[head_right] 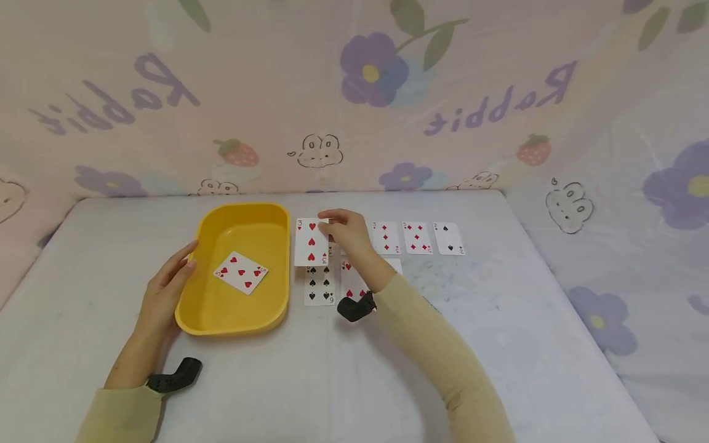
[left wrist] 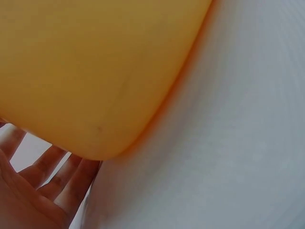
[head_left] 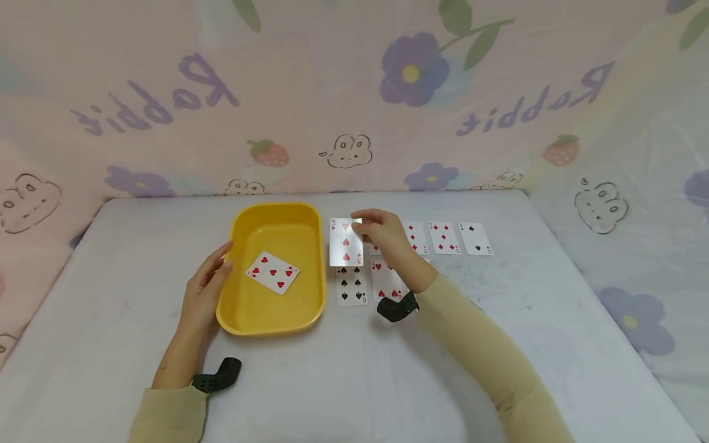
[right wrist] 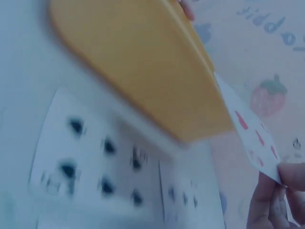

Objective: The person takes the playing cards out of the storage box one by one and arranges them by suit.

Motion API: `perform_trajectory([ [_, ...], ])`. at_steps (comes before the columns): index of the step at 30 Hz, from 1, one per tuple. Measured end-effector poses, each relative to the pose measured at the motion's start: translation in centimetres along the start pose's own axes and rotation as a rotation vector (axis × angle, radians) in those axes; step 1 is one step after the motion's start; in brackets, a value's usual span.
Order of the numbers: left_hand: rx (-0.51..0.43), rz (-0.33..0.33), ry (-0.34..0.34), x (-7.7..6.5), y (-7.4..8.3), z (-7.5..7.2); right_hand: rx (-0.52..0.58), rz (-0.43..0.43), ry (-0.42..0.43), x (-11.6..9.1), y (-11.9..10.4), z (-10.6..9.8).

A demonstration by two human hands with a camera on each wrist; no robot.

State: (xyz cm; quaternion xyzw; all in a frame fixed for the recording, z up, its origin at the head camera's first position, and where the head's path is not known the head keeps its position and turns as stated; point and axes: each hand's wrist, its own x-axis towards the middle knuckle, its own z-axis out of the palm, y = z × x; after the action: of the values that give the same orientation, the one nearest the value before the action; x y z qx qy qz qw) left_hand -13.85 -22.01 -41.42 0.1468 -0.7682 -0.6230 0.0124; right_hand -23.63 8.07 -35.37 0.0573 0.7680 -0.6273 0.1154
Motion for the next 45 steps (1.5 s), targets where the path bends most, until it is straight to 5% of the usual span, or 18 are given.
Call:
perform_trajectory([
  [16, 0.013, -0.023, 0.004, 0.0, 0.0, -0.1, -0.064, 0.068, 0.144, -1.0, 3.5, -8.2],
  [45, 0.014, -0.015, -0.003, 0.1, 0.0, -0.1, -0.207, 0.118, 0.233, -2.6, 8.9, -16.5],
])
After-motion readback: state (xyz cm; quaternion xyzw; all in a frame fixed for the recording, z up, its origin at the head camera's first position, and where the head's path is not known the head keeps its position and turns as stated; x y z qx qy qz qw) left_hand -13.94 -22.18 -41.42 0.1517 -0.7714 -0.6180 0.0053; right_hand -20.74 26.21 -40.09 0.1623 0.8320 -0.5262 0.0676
